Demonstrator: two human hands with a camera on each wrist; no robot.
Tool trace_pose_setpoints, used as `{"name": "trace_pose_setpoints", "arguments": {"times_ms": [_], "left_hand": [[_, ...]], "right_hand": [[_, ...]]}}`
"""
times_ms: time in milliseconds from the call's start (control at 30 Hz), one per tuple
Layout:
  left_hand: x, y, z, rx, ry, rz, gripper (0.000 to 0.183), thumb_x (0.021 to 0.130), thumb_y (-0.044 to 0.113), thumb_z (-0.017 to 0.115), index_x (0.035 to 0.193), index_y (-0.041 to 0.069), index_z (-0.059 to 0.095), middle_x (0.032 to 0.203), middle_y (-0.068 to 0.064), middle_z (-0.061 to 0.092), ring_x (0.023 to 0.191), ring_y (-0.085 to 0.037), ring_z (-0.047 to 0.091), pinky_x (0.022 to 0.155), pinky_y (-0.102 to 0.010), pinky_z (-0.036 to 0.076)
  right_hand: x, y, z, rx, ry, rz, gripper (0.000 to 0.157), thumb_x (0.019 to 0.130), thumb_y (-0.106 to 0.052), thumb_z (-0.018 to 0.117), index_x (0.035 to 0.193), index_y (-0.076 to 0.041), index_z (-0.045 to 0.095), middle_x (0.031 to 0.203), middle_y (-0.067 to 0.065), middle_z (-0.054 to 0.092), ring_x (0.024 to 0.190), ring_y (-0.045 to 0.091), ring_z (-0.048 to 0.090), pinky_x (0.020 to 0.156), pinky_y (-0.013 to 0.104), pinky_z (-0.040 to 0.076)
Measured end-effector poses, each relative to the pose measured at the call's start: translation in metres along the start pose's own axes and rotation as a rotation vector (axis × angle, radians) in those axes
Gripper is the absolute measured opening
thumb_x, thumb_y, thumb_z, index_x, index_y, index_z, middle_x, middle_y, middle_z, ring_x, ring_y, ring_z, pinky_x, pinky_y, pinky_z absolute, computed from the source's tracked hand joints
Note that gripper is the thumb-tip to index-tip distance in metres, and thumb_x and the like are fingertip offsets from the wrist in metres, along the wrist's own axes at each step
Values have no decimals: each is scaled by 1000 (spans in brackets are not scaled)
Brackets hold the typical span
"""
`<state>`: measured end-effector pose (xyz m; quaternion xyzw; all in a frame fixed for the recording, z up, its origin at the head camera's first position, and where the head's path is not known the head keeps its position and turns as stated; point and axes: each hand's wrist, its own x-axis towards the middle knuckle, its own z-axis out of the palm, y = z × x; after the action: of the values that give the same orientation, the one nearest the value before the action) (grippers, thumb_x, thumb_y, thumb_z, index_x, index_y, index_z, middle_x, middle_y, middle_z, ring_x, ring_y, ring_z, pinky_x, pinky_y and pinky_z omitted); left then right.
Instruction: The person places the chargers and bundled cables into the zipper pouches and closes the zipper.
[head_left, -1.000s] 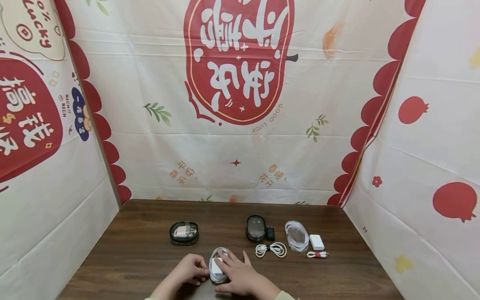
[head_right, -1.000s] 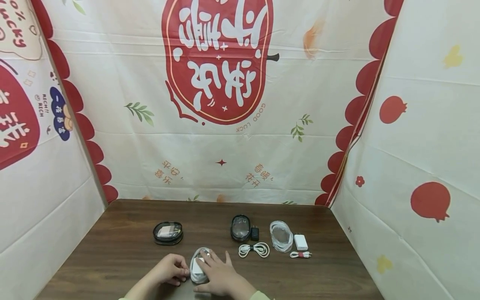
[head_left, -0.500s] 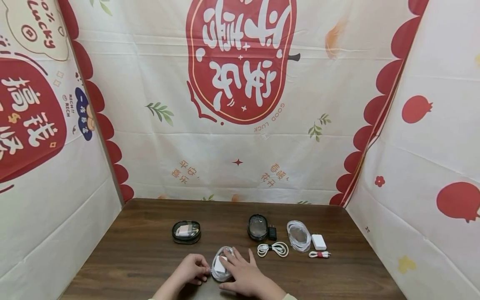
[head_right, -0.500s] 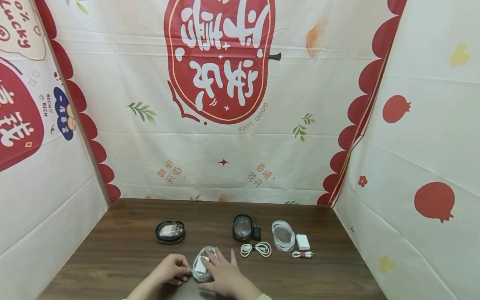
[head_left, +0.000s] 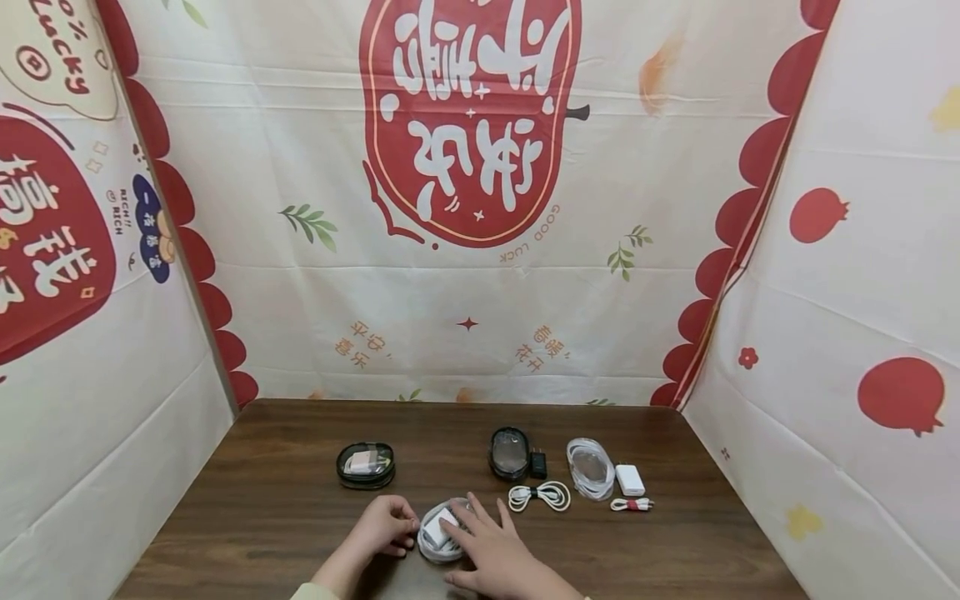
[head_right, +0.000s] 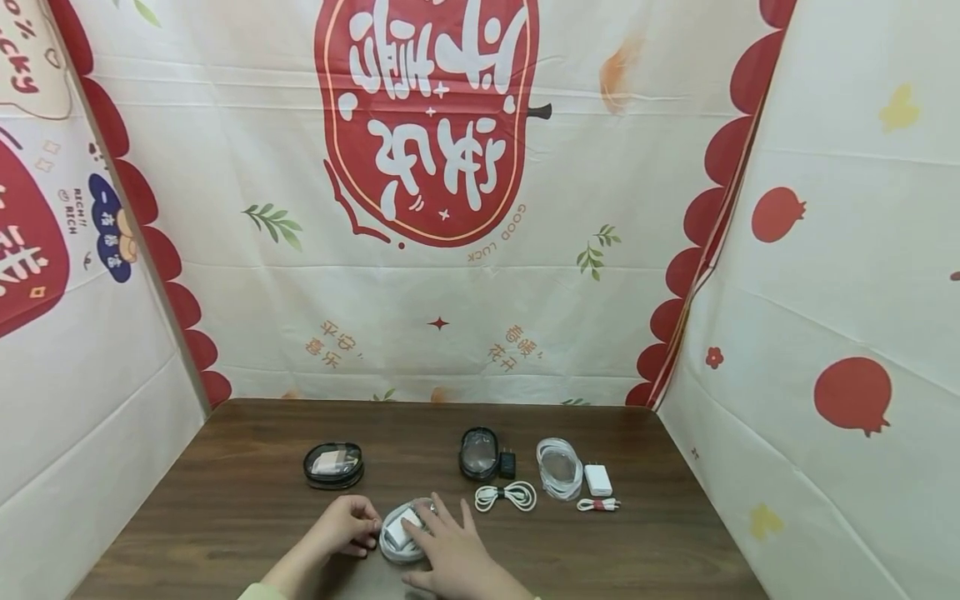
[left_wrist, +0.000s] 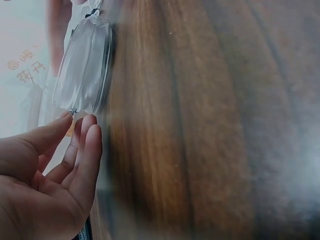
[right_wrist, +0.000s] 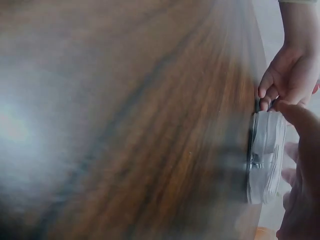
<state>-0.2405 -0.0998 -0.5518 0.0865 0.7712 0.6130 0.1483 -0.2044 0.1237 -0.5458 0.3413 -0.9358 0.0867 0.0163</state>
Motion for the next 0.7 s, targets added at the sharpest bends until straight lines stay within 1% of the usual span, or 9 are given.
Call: {"name": "trace_pose_setpoints", "arguments": {"times_ms": [100,233,333,533,700], "left_hand": [[4,0,1,-3,7,6,7,79,1,63,80,-2,57,69,-5,59,55,-14,58,46,-30,50],[4,-1,1,1,6,9,8,79,1,64,80,-3,57,70,-5,59,56,-14,59,46,-30,51],[4,-3,1,5,2,8,9,79,2,64,79,-3,57,70,-4,59,56,-14,59,46,-30,50],[3,-4,0,13,-3,8,9,78,2,65,77,-2,57,69,-4,59,57,-14,58,45,-29,50],[3,-4,0,16,-3,7,8,79,1,64,76,-2,57,68,-4,59,56,-13,58,45,-29,50]], "right_hand": [[5,2,0,26,-25,-22,67,81,-63,44,139,-34,28,147,0,19,133,30,14,92,69,10],[9,3,3,43,-80,-13,68,81,-66,41,140,-36,24,149,-2,13,133,29,13,92,70,10],[9,3,5,35,-96,5,69,80,-67,40,140,-37,23,149,-2,11,133,29,14,91,70,10],[8,1,8,-22,-87,18,72,79,-70,38,140,-38,21,149,-2,11,133,27,14,91,69,12],[7,0,3,-31,-84,20,71,79,-69,39,140,-37,22,149,-2,12,133,27,17,92,69,11]]}}
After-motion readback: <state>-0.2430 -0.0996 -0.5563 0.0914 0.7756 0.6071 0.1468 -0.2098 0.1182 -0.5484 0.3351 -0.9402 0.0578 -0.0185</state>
